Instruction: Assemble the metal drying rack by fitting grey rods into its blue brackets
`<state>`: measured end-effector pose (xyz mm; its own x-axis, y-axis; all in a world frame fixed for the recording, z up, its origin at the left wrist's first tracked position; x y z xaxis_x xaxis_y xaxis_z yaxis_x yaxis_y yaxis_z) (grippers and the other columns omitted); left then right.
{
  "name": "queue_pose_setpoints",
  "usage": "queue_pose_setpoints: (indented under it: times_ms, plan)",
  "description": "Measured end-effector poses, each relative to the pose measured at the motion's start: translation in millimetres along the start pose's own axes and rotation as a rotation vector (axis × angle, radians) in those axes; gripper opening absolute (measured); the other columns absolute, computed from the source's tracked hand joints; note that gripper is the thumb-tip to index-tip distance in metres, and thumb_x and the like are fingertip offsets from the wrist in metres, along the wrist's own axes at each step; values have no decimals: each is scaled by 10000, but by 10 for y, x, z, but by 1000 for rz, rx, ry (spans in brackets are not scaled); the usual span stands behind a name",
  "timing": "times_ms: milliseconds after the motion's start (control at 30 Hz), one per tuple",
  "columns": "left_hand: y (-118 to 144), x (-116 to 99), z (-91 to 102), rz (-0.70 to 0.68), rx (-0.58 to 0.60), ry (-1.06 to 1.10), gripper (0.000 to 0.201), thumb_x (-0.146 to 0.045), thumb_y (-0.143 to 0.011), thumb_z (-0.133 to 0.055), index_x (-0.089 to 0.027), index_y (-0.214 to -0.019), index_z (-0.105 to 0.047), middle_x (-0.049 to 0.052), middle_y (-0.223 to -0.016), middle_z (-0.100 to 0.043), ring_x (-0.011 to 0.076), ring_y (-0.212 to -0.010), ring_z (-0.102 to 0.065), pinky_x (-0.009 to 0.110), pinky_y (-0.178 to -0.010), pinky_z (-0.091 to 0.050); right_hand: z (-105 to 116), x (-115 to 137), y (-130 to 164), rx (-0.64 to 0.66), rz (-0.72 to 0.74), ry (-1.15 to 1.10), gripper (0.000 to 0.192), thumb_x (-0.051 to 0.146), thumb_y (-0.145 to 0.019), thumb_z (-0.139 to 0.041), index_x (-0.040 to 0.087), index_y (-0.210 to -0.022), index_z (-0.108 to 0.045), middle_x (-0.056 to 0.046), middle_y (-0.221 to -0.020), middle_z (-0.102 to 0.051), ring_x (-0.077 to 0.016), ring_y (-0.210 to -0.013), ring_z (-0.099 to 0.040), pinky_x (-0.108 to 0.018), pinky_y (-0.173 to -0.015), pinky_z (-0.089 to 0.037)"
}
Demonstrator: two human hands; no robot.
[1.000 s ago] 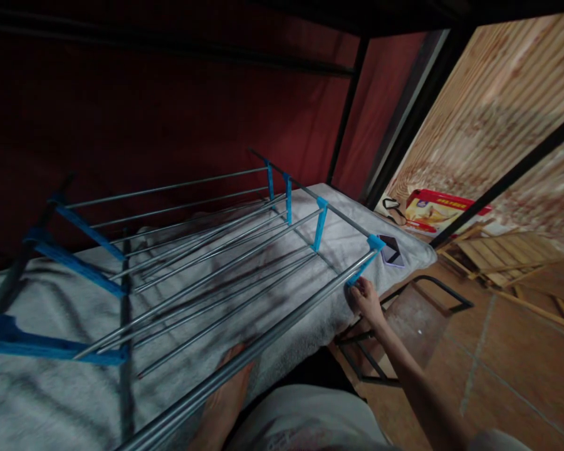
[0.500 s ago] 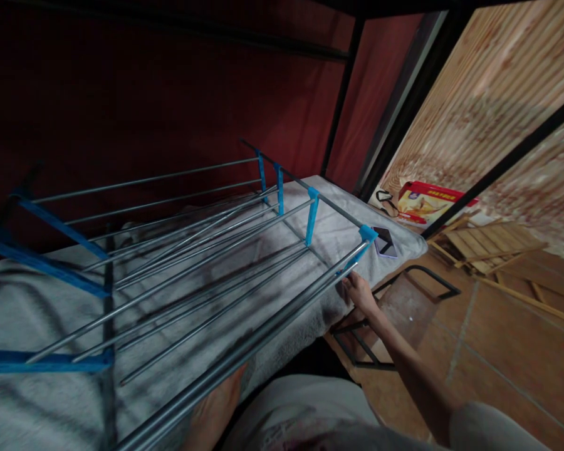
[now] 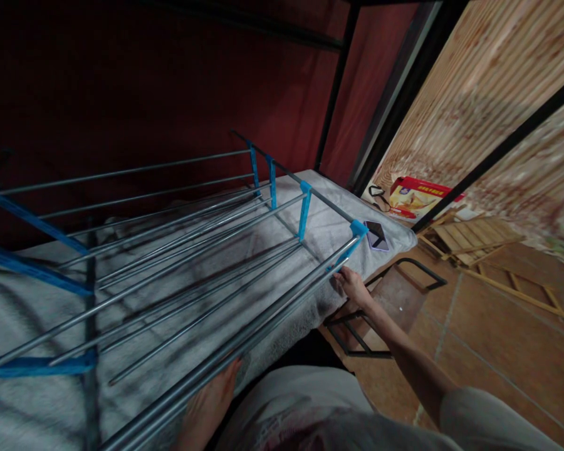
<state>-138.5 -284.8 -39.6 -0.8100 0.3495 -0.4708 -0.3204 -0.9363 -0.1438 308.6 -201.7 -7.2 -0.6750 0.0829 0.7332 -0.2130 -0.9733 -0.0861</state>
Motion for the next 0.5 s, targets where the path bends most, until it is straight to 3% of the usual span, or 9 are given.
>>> queue_pose_setpoints:
  times_ms: [100, 267, 500]
  plan:
    - [33, 47, -52, 1, 89, -7, 387, -329, -963, -428, -344, -1247, -691, 12, -1111, -769, 220, -991, -738, 333, -904, -597, 3, 11, 16, 28, 19, -1, 312, 480, -880, -437, 212, -781, -562, -27, -695, -618, -185, -694, -590, -303, -693, -500]
    - [49, 91, -69, 2, 87, -61, 367, -348, -978, -430, -335, -1207, -716, 13, -1148, -760, 232, -1055, -721, 363, -965, -576, 11, -7, 20, 36, 44, 10, 268, 433, -858, -445, 208, -797, -577, -36, -735, -629, -192, -740, -594, -325, -750, -505]
    - [75, 171, -81, 8, 102, -74, 380, -343, -982, -417, -361, -1233, -701, 1, -1155, -759, 230, -1019, -734, 352, -913, -599, -31, 2, 47, 21, 60, 24, 218, 372, -839, -451, 202, -786, -575, -42, -769, -632, -182, -730, -588, -316, -740, -494]
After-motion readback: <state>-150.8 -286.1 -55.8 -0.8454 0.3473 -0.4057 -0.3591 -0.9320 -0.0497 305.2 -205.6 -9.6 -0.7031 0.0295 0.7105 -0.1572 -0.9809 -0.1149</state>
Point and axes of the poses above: each hand's wrist, its own y-axis away from the middle knuckle, its own z-axis out of the back of the hand, x = y × z, the point moved 3 cm from there along -y, towards the middle knuckle
